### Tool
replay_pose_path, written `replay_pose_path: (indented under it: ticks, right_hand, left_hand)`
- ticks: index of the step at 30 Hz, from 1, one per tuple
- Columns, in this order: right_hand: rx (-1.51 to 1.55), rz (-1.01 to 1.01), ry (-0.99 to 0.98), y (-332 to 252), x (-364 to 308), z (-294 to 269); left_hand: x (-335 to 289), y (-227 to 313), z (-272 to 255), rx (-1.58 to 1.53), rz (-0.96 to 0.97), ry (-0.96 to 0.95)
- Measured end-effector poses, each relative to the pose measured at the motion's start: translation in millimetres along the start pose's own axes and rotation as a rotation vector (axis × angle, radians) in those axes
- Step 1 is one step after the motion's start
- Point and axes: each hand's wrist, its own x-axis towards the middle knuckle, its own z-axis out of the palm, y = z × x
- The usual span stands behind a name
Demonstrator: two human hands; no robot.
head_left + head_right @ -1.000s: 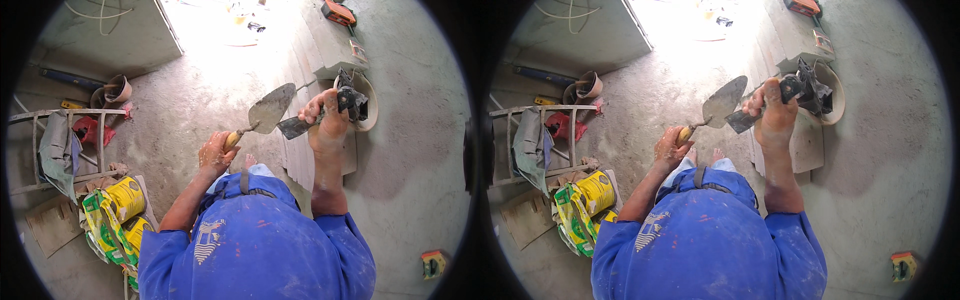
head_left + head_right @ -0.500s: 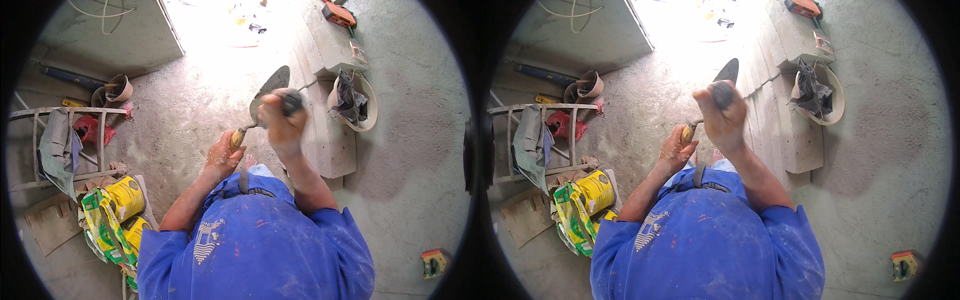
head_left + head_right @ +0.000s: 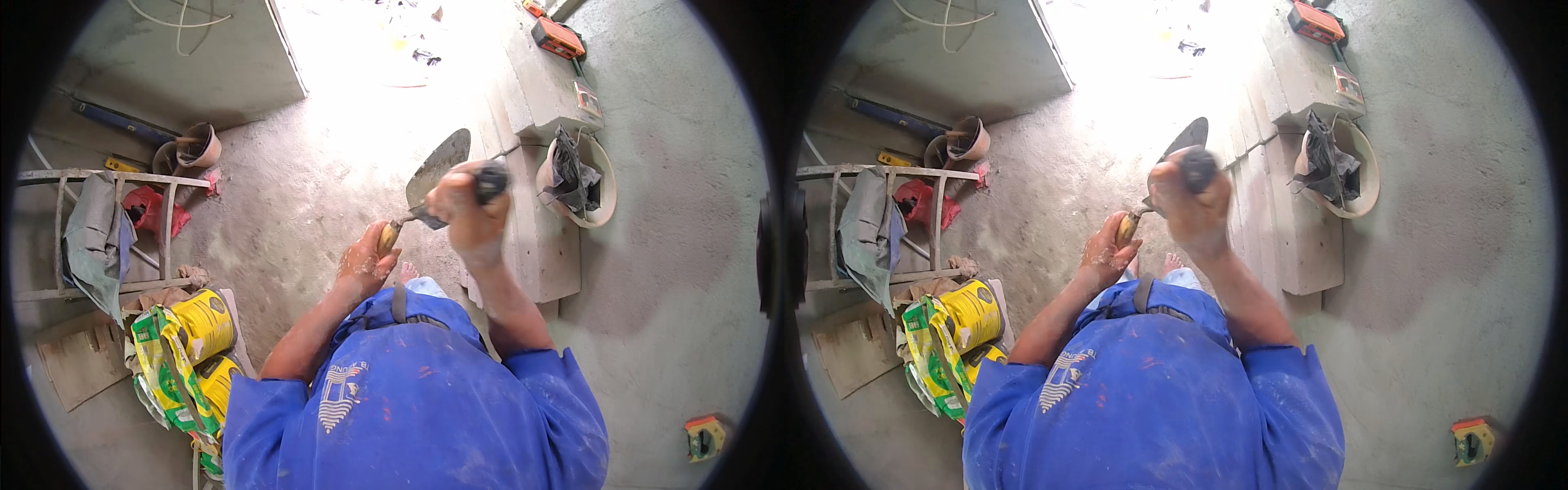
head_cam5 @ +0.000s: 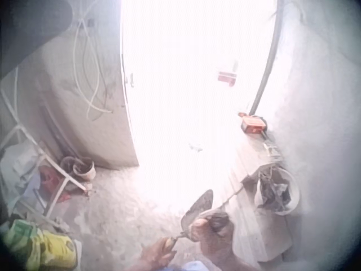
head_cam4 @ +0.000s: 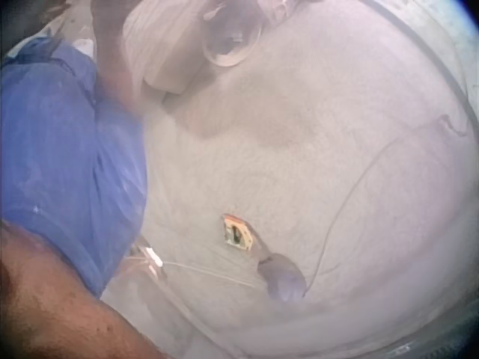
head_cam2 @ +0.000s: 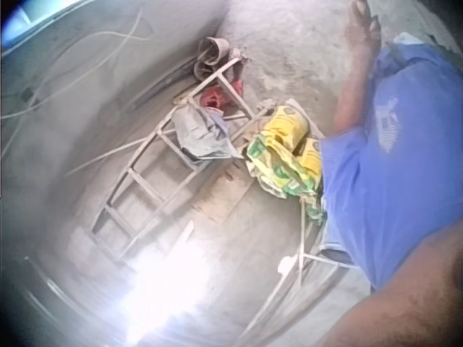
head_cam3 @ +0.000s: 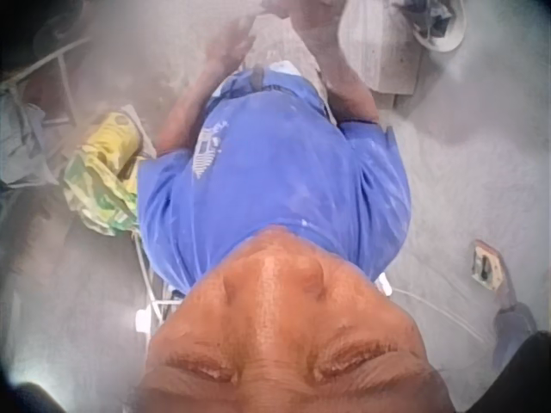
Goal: The person scoops plaster from a bucket and applies it to a wall using a trowel and a smaller finishing tool. They smooth the surface, scrape excess material, and later wash their hands in a bucket of water.
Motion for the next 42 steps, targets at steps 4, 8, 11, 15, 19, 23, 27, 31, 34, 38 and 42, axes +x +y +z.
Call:
replay_pose_path:
  ticks: [4,8,11,15,19,23,27,31,34,38,42]
  right_hand:
    - [0.175,-0.175,-0.099,-31.8,9.3,2.8]
    - [-0.212,0.020,0.012,17.5,-18.7,-10.0]
    - [-0.039,-0.172,-0.019,-34.2,1.6,-4.4]
    - [-0.093,-0.331,-0.138,-38.6,-1.8,12.1]
    - [-0.298,-0.070,-0.058,-15.4,-13.1,-4.9]
    - [0.215,-0.334,-0.122,-58.0,6.4,5.9]
    - [-0.588,-0.127,-0.205,-6.6,-14.6,-6.2]
    - [-0.109,-0.201,0.010,-36.2,-2.7,-2.6]
    - [0.298,-0.383,-0.134,-59.8,4.1,15.6]
    - [-0.343,-0.078,-0.095,3.4,-17.3,-18.2]
    - [0.047,-0.275,-0.057,-50.7,-1.1,1.9]
  left_hand:
    - [-4.1,3.8,-1.6,-0.106,-0.040,0.009]
    - [1.8,20.5,-1.6,-0.171,0.024,0.002]
    - [6.1,3.0,-0.9,-0.214,0.046,0.031]
    - [1.6,15.7,6.4,-0.363,0.062,-0.005]
    - [7.8,11.4,7.7,-0.245,0.036,0.007]
    - [3.2,7.4,3.8,-0.161,-0.007,0.026]
    - [6.8,21.4,6.2,-0.197,0.093,0.025]
    - [1.0,14.7,1.1,-0.116,0.019,0.049]
    - [-2.6,22.3,1.6,-0.160,0.009,0.052]
    - [2.5,32.6,5.7,-0.140,0.059,0.049]
    - [-6.0,12.9,9.9,-0.165,-0.003,0.024]
